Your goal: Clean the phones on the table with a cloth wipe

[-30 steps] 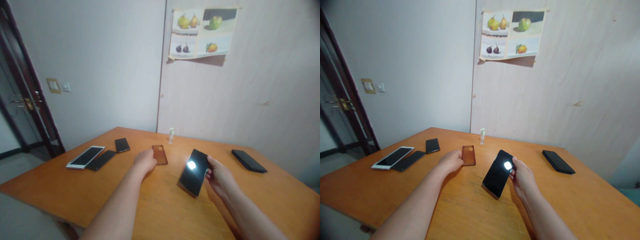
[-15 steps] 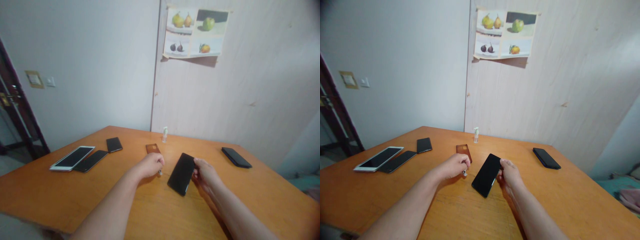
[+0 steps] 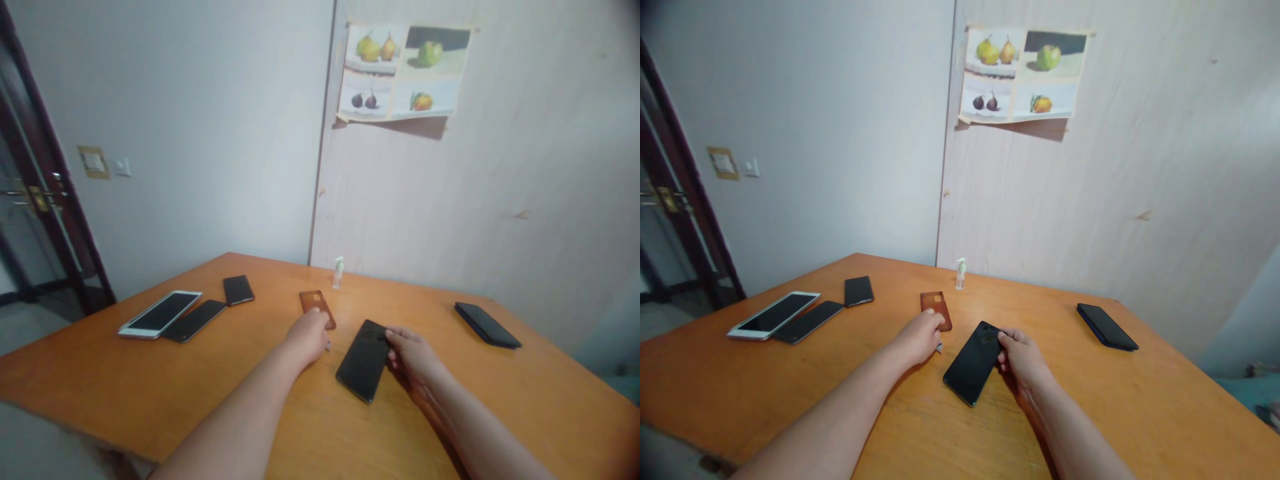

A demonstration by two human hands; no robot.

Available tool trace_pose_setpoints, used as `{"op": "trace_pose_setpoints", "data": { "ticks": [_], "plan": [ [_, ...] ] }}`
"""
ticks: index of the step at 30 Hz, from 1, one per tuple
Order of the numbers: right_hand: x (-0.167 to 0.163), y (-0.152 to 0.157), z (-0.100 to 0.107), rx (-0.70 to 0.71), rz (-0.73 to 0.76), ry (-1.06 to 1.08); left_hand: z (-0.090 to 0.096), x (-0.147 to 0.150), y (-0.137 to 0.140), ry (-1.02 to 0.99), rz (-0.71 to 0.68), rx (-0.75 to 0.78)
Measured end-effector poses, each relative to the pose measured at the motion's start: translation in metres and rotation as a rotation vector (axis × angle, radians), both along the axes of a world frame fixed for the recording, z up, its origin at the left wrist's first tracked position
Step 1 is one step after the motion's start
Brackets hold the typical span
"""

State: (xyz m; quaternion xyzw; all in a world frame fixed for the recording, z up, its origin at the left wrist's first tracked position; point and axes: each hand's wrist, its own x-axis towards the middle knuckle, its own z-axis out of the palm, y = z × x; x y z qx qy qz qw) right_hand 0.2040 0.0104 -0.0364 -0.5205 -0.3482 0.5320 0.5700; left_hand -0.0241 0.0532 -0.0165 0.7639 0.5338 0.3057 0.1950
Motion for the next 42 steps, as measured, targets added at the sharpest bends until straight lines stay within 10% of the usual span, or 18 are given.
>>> {"op": "trace_pose_setpoints", "data": {
  "ticks": [13,23,42],
  "plan": [
    [0.000,-0.003,0.001,-0.052,0.019,-0.155,0.008,-0.026,0.012,-0.050,0.143,-0.063],
    [0.000,-0.004,0.011,-0.053,0.110,-0.472,0.002,0.016,-0.007,-0.270,-0.116,-0.174],
    [-0.003,-0.005,0.016,-0.045,0.102,-0.544,0.004,0.029,-0.019,-0.648,-0.199,-0.416]
  ]
}}
